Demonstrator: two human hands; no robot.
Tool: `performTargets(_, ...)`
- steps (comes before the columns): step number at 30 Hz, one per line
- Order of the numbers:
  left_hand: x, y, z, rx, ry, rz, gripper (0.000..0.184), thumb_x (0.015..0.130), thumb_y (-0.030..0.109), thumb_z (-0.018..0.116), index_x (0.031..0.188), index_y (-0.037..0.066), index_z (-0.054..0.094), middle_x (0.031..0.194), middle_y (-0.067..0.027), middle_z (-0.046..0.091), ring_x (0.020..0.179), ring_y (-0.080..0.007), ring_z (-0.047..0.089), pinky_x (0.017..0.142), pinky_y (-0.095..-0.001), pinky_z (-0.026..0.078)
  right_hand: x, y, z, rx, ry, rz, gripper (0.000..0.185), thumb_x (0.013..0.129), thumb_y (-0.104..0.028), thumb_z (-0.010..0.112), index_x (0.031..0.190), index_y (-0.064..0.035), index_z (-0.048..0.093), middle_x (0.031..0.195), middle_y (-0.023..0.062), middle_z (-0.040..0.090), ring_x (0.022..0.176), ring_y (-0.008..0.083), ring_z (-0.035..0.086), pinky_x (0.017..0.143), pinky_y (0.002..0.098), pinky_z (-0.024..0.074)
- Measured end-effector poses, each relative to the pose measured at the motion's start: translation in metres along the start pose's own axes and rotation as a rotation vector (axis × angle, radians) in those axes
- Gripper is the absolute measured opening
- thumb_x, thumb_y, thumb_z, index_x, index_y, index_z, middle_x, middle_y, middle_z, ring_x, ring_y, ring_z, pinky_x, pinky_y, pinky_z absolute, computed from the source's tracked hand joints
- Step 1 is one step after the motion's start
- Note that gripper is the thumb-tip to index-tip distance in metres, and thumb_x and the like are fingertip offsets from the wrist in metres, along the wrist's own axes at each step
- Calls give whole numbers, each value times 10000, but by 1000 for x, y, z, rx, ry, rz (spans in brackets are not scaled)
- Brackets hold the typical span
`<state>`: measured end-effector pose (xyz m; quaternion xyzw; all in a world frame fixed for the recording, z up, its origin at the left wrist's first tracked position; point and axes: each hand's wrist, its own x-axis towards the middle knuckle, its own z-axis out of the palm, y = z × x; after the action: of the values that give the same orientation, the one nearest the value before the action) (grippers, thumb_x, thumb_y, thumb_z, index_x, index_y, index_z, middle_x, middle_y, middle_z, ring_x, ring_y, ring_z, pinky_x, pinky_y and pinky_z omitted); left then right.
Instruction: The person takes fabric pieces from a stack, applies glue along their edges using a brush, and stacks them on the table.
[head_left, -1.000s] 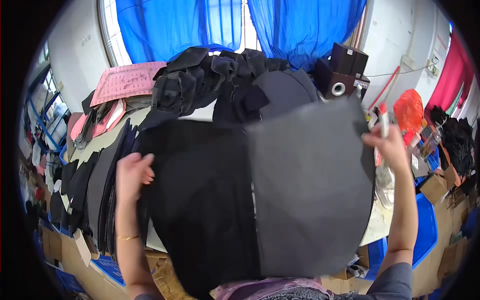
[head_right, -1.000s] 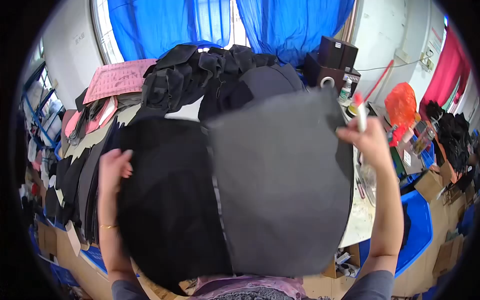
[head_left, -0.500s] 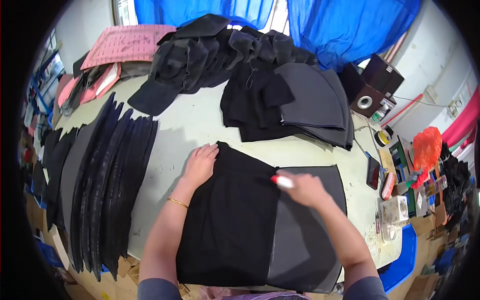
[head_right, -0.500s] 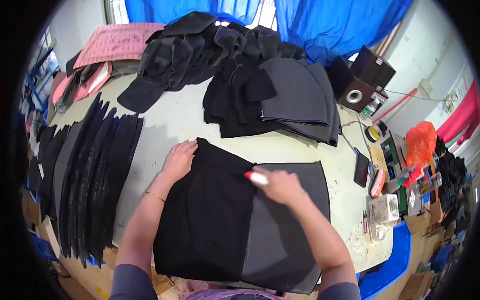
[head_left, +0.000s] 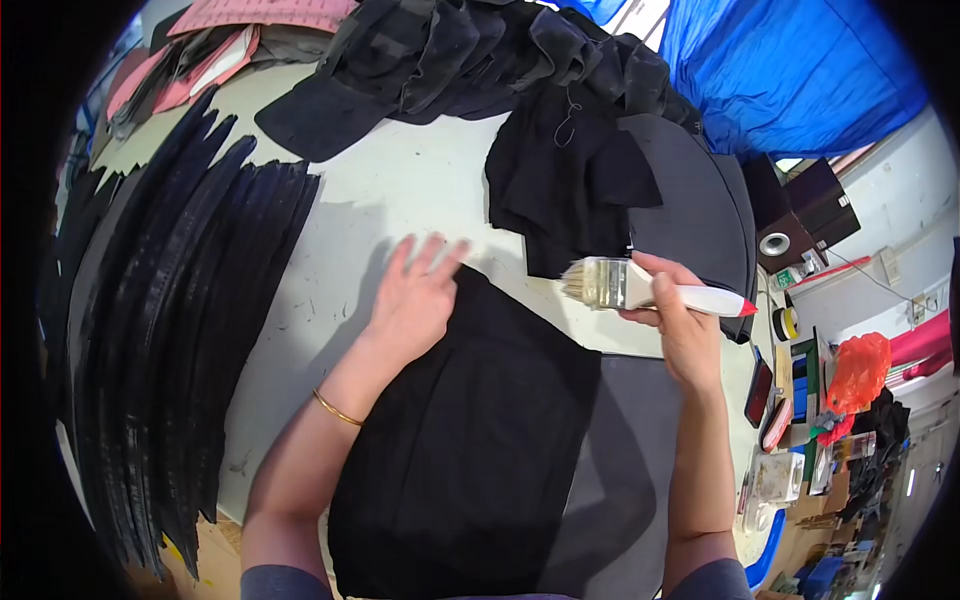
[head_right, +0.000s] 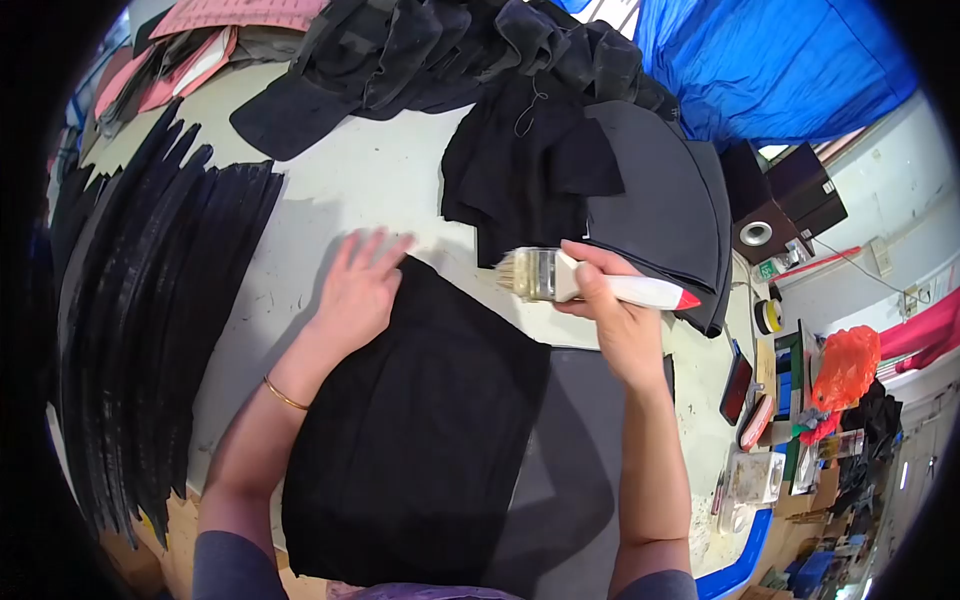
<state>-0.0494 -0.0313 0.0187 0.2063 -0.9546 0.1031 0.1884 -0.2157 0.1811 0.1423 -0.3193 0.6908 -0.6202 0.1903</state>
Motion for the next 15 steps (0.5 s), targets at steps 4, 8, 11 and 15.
performTargets(4, -13, -21, 27, -293, 33, 197, 332, 858, 152, 528, 1167, 86, 628, 1319, 2, 554, 1215, -248, 508, 1095, -487, 295, 12, 16, 27, -127, -52, 85, 213, 867, -100, 662, 1036, 27, 678, 944, 116, 669, 768, 138, 620, 668, 223, 494)
performTargets(8, -18, -24, 28, -339, 30, 115, 332, 862, 152, 518, 1169, 91, 630, 1297, 7, 568, 1199, -243, 518, 1095, -497, 297, 50, 48, 66, -387, -184, -39, 217, 809, -158, 714, 943, 13, 704, 735, 60, 671, 643, 133, 602, 594, 262, 469)
performTargets(11, -19, -26, 23, -343, 28, 69, 330, 865, 148, 515, 1169, 94, 632, 1284, 12, 578, 1191, -240, 523, 1094, -503, 302, 66, 53, 97, -526, -255, -153, 200, 798, -145, 714, 909, 22, 704, 709, 64, 663, 616, 137, 587, 581, 264, 461)
performTargets(15, -18, -22, 21, -345, 9, 53, 322, 869, 134, 515, 1166, 100, 636, 1266, 20, 590, 1184, -237, 527, 1088, -512, 313, 62, 54, 97, -625, -324, -258, 163, 783, -117, 726, 858, 26, 703, 687, 50, 642, 591, 121, 543, 568, 243, 442)
